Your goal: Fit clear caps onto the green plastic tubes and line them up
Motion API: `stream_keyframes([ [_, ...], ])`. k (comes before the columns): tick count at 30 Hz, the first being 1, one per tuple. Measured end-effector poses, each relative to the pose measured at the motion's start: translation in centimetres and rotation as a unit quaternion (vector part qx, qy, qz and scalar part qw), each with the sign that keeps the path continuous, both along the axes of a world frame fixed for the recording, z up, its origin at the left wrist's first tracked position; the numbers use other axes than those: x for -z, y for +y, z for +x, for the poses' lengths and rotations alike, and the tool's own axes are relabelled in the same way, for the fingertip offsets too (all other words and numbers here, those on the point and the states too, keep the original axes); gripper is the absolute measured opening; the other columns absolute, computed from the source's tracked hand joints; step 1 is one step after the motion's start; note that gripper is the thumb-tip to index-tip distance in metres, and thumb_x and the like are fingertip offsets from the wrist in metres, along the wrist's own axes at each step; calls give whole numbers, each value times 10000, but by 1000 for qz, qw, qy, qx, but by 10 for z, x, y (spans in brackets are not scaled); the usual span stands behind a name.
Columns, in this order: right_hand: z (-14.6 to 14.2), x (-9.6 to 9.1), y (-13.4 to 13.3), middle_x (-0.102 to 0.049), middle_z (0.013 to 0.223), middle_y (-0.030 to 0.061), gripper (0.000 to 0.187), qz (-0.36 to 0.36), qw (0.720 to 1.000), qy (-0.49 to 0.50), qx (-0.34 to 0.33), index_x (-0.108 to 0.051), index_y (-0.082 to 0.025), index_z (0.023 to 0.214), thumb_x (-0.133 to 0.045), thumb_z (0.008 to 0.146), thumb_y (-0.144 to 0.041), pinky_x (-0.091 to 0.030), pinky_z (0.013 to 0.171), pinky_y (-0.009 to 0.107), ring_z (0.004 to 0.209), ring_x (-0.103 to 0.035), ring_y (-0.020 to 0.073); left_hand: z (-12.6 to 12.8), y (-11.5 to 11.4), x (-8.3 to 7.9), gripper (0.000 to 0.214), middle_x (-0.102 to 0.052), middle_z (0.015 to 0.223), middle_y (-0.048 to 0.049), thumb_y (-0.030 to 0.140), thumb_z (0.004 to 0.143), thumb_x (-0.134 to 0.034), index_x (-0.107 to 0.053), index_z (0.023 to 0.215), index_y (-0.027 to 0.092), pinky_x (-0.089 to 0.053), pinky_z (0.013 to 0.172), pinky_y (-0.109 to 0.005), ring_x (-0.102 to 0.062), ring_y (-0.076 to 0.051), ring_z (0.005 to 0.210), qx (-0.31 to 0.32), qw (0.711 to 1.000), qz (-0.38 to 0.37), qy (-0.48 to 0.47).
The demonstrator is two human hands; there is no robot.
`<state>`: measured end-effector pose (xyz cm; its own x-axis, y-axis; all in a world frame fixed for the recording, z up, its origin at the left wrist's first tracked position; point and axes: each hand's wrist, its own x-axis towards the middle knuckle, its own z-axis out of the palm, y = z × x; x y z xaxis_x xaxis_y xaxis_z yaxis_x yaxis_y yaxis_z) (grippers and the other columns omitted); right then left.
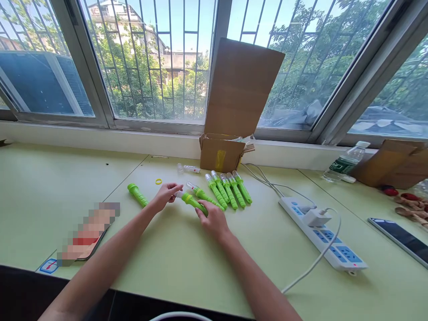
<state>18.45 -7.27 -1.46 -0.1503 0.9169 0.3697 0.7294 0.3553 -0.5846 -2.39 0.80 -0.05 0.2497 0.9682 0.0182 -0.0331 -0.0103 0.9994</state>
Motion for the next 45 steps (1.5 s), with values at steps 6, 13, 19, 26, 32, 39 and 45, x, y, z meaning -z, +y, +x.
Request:
stream_keyframes([
  [6, -1, -1, -2, -659, 1153, 86, 377, 6, 1000, -1, -16, -619, -196, 1148, -528, 823, -364, -468, 925, 385, 1048, -613, 248, -1, -2, -1, 456, -448, 516, 34, 579, 643, -671, -613, 678, 128, -182, 398, -204, -303, -23, 395, 9, 1000, 0, 11],
  [13, -1, -2, -3, -667, 1136, 80, 368, 9, 1000, -3, -18, -619, -197, 1143, -534, 818, -348, -481, 906, 385, 1026, -624, 247, -1, -3, 0, 418, -486, 581, 24, 539, 650, -684, -594, 692, 133, -194, 401, -194, -330, -23, 423, 29, 1000, 4, 10],
  [19, -2, -4, -4, -672, 1125, 78, 355, 8, 1000, -9, -23, -628, -202, 1123, -543, 809, -345, -481, 908, 387, 1013, -628, 246, 1, -8, 0, 400, -445, 553, 43, 525, 656, -684, -604, 726, 140, -217, 404, -185, -329, -29, 433, 61, 998, 6, 17],
  [26, 0, -2, -4, -673, 1121, 71, 352, 12, 1000, -15, -20, -628, -212, 1121, -550, 801, -335, -484, 903, 379, 1010, -629, 239, 3, -11, -2, 406, -451, 554, 46, 531, 651, -685, -604, 745, 145, -222, 392, -188, -349, -33, 420, 64, 998, -2, 29],
  [32, 0, -1, -3, -668, 1132, 69, 353, 9, 1000, -20, -18, -624, -204, 1120, -551, 800, -334, -478, 913, 371, 1023, -624, 236, 2, -10, -1, 402, -463, 570, 41, 528, 664, -678, -604, 762, 145, -233, 383, -185, -374, -39, 427, 69, 997, 2, 36],
  [39, 1, 0, -3, -673, 1120, 69, 353, 9, 1000, -17, -19, -624, -208, 1123, -551, 799, -329, -478, 910, 370, 1012, -629, 236, 3, -13, -4, 415, -456, 537, 48, 561, 688, -642, -600, 748, 153, -234, 367, -187, -362, -41, 396, 67, 995, 17, 72],
  [45, 2, 0, -2, -675, 1113, 63, 345, 15, 999, -22, -17, -629, -217, 1114, -559, 793, -322, -481, 900, 369, 999, -632, 234, 3, -13, -4, 438, -415, 441, 52, 587, 753, -545, -565, 673, 157, -202, 337, -196, -321, -50, 335, 54, 989, 26, 133],
])
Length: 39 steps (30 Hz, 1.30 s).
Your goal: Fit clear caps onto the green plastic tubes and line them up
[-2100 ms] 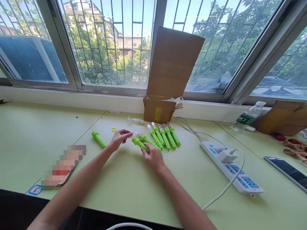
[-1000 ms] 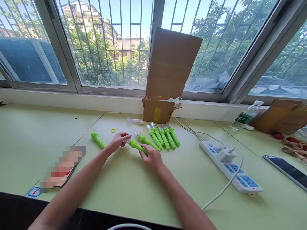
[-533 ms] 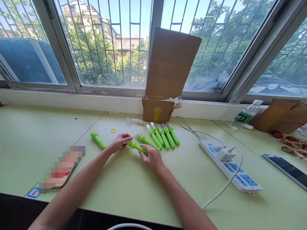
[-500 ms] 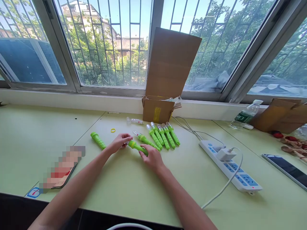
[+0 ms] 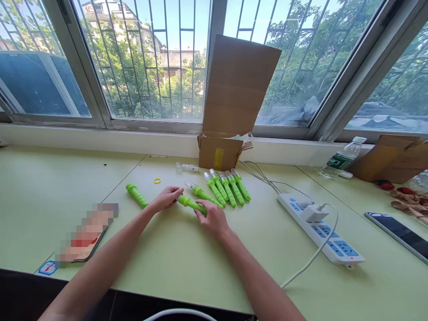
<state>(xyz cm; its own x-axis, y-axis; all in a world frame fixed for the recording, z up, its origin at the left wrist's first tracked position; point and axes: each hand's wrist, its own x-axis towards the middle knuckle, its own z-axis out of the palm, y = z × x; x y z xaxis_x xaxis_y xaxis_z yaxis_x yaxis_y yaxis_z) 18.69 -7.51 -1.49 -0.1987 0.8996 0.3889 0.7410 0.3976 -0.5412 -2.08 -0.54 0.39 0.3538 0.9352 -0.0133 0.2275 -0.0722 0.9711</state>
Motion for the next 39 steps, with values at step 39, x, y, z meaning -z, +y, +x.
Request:
stream_keyframes([
  [39, 0, 7, 6, -663, 1138, 101, 389, 32, 998, 36, 47, -597, -174, 1167, -503, 849, -378, -478, 878, 393, 1023, -615, 260, 11, 3, -1, 509, -672, 907, -75, 385, 607, -787, -556, 995, 148, -491, 704, -280, -624, -145, 796, -67, 971, -25, -229],
])
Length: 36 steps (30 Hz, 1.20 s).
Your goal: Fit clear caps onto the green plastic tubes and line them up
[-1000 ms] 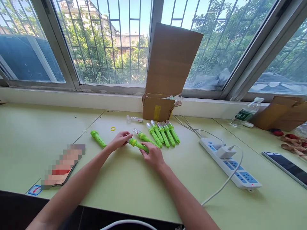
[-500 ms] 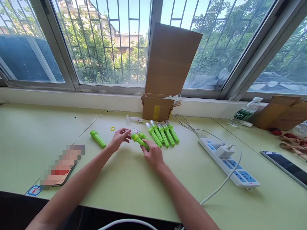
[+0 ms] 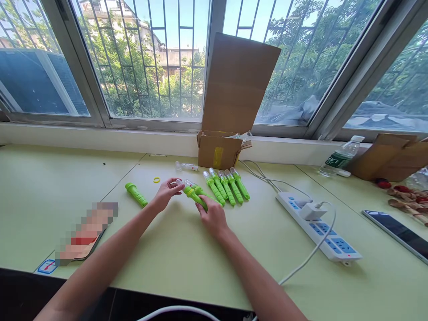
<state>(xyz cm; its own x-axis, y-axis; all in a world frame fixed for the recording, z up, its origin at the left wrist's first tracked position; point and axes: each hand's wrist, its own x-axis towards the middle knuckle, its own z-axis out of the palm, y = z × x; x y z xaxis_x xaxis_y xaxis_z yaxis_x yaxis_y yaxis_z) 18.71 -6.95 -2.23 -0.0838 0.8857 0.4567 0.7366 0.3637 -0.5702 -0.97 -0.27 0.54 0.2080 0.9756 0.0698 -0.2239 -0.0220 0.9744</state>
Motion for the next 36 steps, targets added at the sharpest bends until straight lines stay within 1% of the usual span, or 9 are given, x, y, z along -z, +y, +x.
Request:
stream_keyframes([
  [8, -3, -4, -2, -663, 1119, 115, 408, -18, 999, 25, -9, -594, -156, 1160, -498, 839, -389, -474, 852, 361, 994, -619, 248, 8, -8, -7, 512, -677, 913, -68, 408, 609, -776, -561, 999, 154, -463, 718, -284, -621, -151, 806, 27, 999, 22, -19],
  [15, -8, -15, -8, -613, 692, 13, 266, -31, 998, 49, -10, -615, -167, 912, -523, 814, -397, -398, 562, 267, 594, -530, 154, 18, -20, -22, 453, -667, 926, -74, 479, 706, -682, -573, 1008, 160, -472, 729, -282, -616, -160, 830, 59, 995, 81, 9],
  [18, -8, -16, -10, -558, 651, -8, 228, -23, 997, 68, -11, -587, -173, 859, -514, 822, -385, -360, 541, 248, 574, -477, 133, 16, -8, -23, 467, -663, 961, -92, 581, 810, -488, -577, 1012, 169, -486, 730, -306, -622, -182, 860, 37, 995, 91, 11],
  [21, -9, -17, -11, -532, 647, -14, 213, -18, 997, 73, -6, -559, -181, 820, -512, 824, -388, -337, 534, 240, 579, -453, 126, 9, 19, -16, 440, -658, 980, -95, 570, 812, -472, -598, 954, 173, -487, 727, -314, -614, -201, 886, -50, 989, 94, 100],
  [23, -9, -17, -11, -538, 659, -11, 206, -12, 997, 73, -5, -544, -183, 802, -515, 821, -386, -332, 536, 238, 590, -454, 126, 3, 39, -7, 364, -654, 992, -93, 500, 796, -521, -615, 936, 178, -475, 776, -330, -602, -216, 922, -98, 964, 106, 221],
  [26, -10, -17, -11, -545, 663, -9, 202, -7, 997, 71, -6, -533, -186, 791, -516, 817, -386, -336, 545, 238, 593, -459, 126, -3, 66, 6, 313, -582, 1156, -131, 390, 791, -534, -624, 1002, 177, -419, 911, -379, -517, -264, 1109, -165, 884, 129, 418],
  [30, -11, -18, -12, -550, 653, -8, 200, -2, 998, 65, -8, -537, -192, 794, -511, 814, -389, -344, 540, 239, 579, -467, 130, -1, 87, 14, 449, -404, 1377, -172, 410, 818, -486, -541, 1211, 200, -337, 986, -463, -341, -320, 1291, -174, 788, 125, 577],
  [33, -11, -19, -13, -560, 656, -1, 196, 7, 998, 62, -8, -543, -196, 794, -499, 818, -386, -355, 547, 245, 582, -477, 138, 4, 95, 14, 546, -307, 1452, -192, 466, 828, -453, -459, 1302, 197, -281, 1011, -512, -278, -345, 1331, -142, 755, 116, 630],
  [36, -10, -19, -13, -557, 644, -2, 205, 11, 998, 62, -6, -545, -199, 791, -491, 822, -394, -357, 542, 249, 571, -477, 141, 9, 99, 15, 591, -240, 1490, -200, 499, 836, -413, -407, 1338, 188, -234, 1025, -548, -216, -350, 1366, -112, 744, 111, 649],
])
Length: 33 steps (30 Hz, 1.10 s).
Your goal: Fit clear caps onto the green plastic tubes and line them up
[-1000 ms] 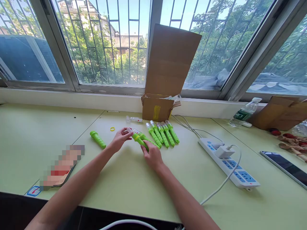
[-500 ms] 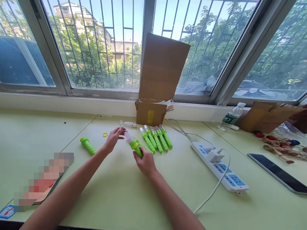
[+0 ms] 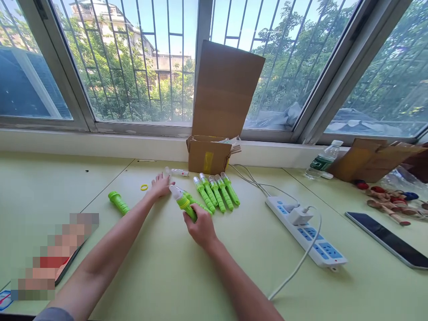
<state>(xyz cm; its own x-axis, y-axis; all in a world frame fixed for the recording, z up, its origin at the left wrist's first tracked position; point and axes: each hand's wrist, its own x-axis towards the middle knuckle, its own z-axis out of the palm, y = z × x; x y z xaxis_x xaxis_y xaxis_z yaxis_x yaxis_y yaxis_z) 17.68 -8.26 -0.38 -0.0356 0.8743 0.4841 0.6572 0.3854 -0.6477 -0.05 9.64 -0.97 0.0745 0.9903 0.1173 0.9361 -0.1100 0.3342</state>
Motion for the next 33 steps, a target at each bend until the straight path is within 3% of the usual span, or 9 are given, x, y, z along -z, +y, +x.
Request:
stream_keyframes([
  [7, 0, 1, 0, -553, 652, -4, 193, -9, 1000, 1, 2, -539, -199, 794, -494, 825, -384, -353, 545, 243, 575, -470, 135, 3, 1, 2, 627, -195, 1515, -172, 429, 846, -393, -282, 1407, 171, -188, 1048, -570, -178, -316, 1383, 16, 1000, -7, -3],
  [11, -1, 0, 1, -557, 654, -5, 183, -7, 1000, 2, 1, -546, -195, 799, -505, 815, -372, -354, 544, 242, 576, -472, 133, -3, -7, 2, 517, -322, 1450, -174, 362, 850, -402, -394, 1331, 172, -246, 1035, -512, -311, -295, 1307, 11, 999, 28, 16],
  [17, -2, 0, 0, -578, 678, 6, 188, -9, 1000, 2, -12, -554, -197, 821, -501, 820, -378, -383, 577, 258, 599, -500, 149, -11, -40, 1, 359, -552, 1173, -164, 316, 875, -354, -596, 1075, 141, -331, 951, -452, -486, -280, 1105, -4, 995, 57, 77],
  [25, -1, 1, 1, -605, 707, 17, 198, -3, 1000, -12, -11, -560, -199, 833, -492, 826, -385, -388, 583, 265, 624, -530, 160, 2, -92, -3, 404, -534, 1180, -218, 392, 865, -402, -592, 1091, 116, -326, 922, -492, -466, -337, 1107, 43, 993, 51, 98],
  [29, -1, 2, 0, -601, 708, 13, 193, -4, 1000, -16, -7, -560, -198, 835, -499, 825, -380, -392, 594, 263, 628, -530, 157, 3, -112, -8, 433, -570, 1091, -217, 449, 854, -425, -602, 1059, 111, -366, 869, -465, -506, -341, 1043, 15, 994, 48, 99],
  [33, -1, 1, 0, -602, 725, 17, 200, -7, 1000, -24, -6, -562, -197, 840, -503, 825, -387, -391, 600, 263, 644, -531, 160, 2, -119, -14, 353, -607, 999, -211, 372, 872, -407, -603, 1002, 109, -406, 799, -406, -564, -320, 964, 6, 996, 37, 87],
])
